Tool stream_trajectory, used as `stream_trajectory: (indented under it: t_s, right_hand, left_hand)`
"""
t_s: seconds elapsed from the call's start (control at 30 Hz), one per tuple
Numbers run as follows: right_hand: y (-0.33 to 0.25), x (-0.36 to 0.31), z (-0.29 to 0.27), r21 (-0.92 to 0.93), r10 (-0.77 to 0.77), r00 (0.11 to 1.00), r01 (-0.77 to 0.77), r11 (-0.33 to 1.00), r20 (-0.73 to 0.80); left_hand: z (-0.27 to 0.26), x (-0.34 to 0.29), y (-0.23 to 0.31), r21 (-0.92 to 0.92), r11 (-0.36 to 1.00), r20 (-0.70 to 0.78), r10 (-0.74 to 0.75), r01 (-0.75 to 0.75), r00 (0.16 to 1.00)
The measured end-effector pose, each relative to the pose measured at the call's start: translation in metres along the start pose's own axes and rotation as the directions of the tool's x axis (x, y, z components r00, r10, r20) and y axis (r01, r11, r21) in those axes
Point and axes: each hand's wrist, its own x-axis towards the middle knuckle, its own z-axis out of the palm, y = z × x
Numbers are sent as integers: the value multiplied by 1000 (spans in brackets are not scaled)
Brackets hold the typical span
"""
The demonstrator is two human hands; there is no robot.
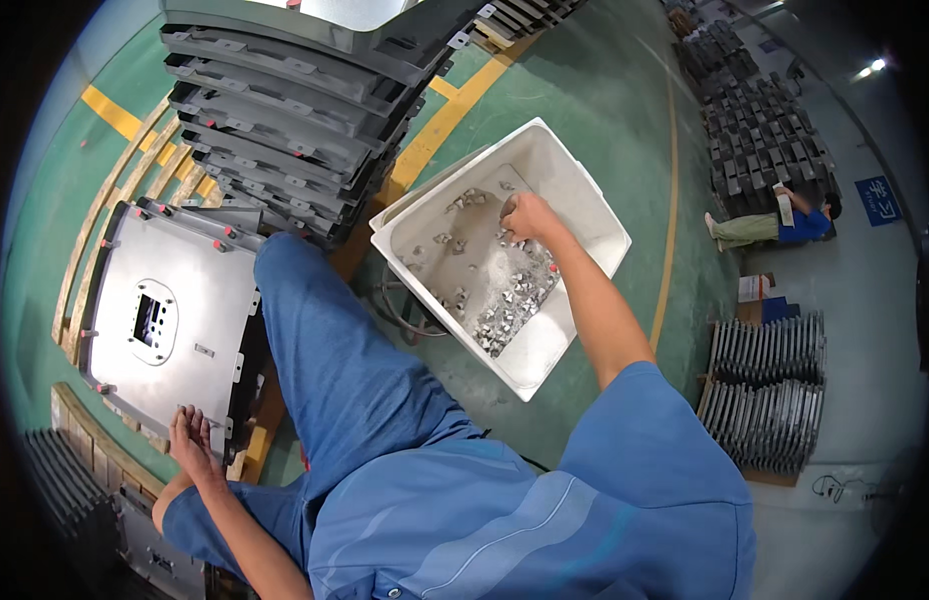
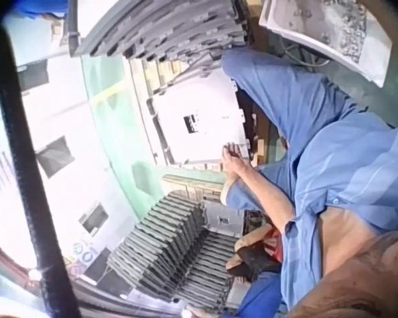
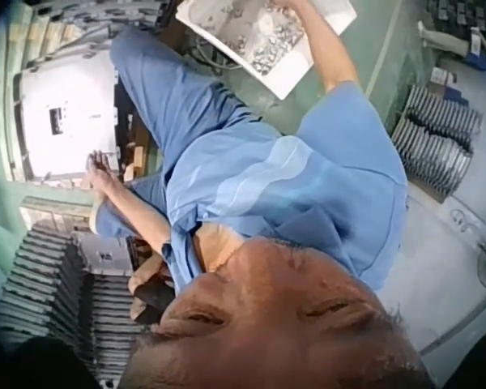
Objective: The person assembles small metal components and brackets onto large metal panels by hand, which are resting on a pallet.
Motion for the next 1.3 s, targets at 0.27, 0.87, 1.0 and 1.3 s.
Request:
stream_trajectory:
  t_s: [0.27, 0.87, 1.0, 1.3]
  right_hand:
    - [6, 20, -34, 378, 147, 968, -61, 924, -201]
    - [16, 34, -23, 217, 120, 992, -110, 970, -35]
    - [-8, 5, -28, 576, 20, 1000, -27, 817, 18]
    - [-29, 3, -14, 29, 36, 997, -34, 999, -62]
  left_hand:
    - [-19, 7, -11, -76, 996, -35, -54, 52, 998]
    - [-9, 13, -21, -243, 945, -129, -254, 218, 959]
    - [-15, 15, -21, -210, 955, -134, -240, 209, 962]
    - [13, -6, 3, -374, 898, 74, -220, 232, 973]
